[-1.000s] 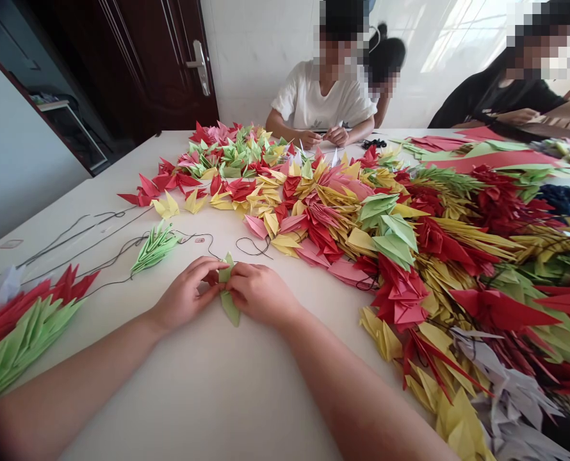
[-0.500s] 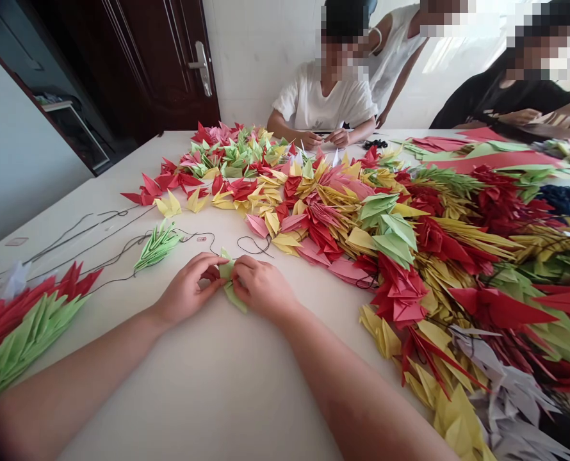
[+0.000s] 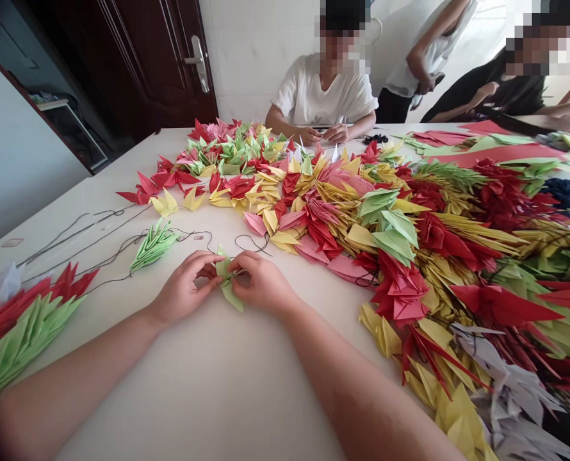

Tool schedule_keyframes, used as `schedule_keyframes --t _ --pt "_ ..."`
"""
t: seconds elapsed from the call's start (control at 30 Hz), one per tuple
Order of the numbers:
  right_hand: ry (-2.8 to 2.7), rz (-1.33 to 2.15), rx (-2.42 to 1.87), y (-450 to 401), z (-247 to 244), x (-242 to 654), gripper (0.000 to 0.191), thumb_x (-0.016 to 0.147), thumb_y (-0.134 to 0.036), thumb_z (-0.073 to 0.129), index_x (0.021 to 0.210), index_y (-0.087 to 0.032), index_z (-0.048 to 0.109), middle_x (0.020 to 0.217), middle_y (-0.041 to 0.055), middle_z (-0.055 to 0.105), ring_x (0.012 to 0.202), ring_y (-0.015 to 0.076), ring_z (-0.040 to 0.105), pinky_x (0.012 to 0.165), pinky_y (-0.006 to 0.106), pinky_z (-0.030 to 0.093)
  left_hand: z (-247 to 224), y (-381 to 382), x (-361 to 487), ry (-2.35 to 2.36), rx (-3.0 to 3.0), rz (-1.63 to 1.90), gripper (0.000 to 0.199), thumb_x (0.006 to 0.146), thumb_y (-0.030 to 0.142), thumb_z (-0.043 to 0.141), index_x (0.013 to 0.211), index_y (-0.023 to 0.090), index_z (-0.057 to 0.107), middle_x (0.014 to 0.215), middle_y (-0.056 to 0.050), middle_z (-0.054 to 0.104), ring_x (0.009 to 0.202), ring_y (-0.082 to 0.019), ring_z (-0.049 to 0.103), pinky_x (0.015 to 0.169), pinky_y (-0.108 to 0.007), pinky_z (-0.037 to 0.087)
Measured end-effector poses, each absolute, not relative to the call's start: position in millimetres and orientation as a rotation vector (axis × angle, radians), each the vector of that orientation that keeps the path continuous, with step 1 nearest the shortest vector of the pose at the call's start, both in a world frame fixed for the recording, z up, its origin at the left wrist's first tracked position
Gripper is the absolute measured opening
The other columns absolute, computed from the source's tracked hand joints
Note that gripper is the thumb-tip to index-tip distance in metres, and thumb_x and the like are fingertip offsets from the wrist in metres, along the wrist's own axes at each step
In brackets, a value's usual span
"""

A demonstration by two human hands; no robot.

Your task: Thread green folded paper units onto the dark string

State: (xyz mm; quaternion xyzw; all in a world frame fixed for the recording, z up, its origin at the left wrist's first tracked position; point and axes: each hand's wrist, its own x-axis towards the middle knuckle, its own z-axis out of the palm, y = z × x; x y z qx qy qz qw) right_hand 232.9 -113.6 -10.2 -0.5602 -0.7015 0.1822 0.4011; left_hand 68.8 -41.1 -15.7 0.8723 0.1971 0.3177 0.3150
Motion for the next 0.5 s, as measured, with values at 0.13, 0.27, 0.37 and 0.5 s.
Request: schedule_keyframes --t 0.13,0.27,0.37,0.5 --pt "-1.912 0.337 -1.45 -114.8 -8.7 232.1 0.014 0.07 -0.014 0.053 0.082 -0.019 0.058 0.088 0.0033 0.056 0.073 0.0112 0.054 0.065 0.022 0.042 -16.8 -40.2 68.6 0.546 2.3 0.835 0.029 0.079 0.014 0.049 0.107 0.021 0.048 0.097 -0.005 0.047 0.074 -0.011 0.056 0.075 -0.03 0.052" --pt "-2.002 0.188 -1.514 -113.9 -11.9 230.3 0.012 0.074 -0.013 0.05 0.077 -0.019 0.06 0.086 0.0038 0.058 0.072 0.0117 0.054 0.064 0.023 0.041 -16.5 -40.0 68.5 0.538 2.294 0.83 0.03 0.079 0.013 0.049 0.108 0.021 0.048 0.098 -0.004 0.047 0.075 -0.01 0.055 0.074 -0.028 0.052" --pt "-2.026 0.062 -1.52 -113.0 -14.2 228.3 0.011 0.075 -0.013 0.049 0.076 -0.019 0.058 0.083 0.0035 0.059 0.072 0.0132 0.054 0.066 0.025 0.04 -16.0 -40.0 68.5 0.533 2.304 0.827 0.03 0.079 0.013 0.048 0.108 0.021 0.047 0.098 -0.004 0.047 0.075 -0.01 0.054 0.073 -0.027 0.051" --pt "-1.871 -0.079 -1.39 -113.0 -11.8 227.9 0.009 0.077 -0.013 0.047 0.077 -0.018 0.054 0.084 0.0039 0.059 0.08 0.0151 0.053 0.075 0.029 0.04 -15.3 -40.0 68.0 0.533 2.333 0.852 0.028 0.08 0.014 0.048 0.107 0.021 0.048 0.096 -0.004 0.047 0.074 -0.01 0.054 0.073 -0.027 0.05"
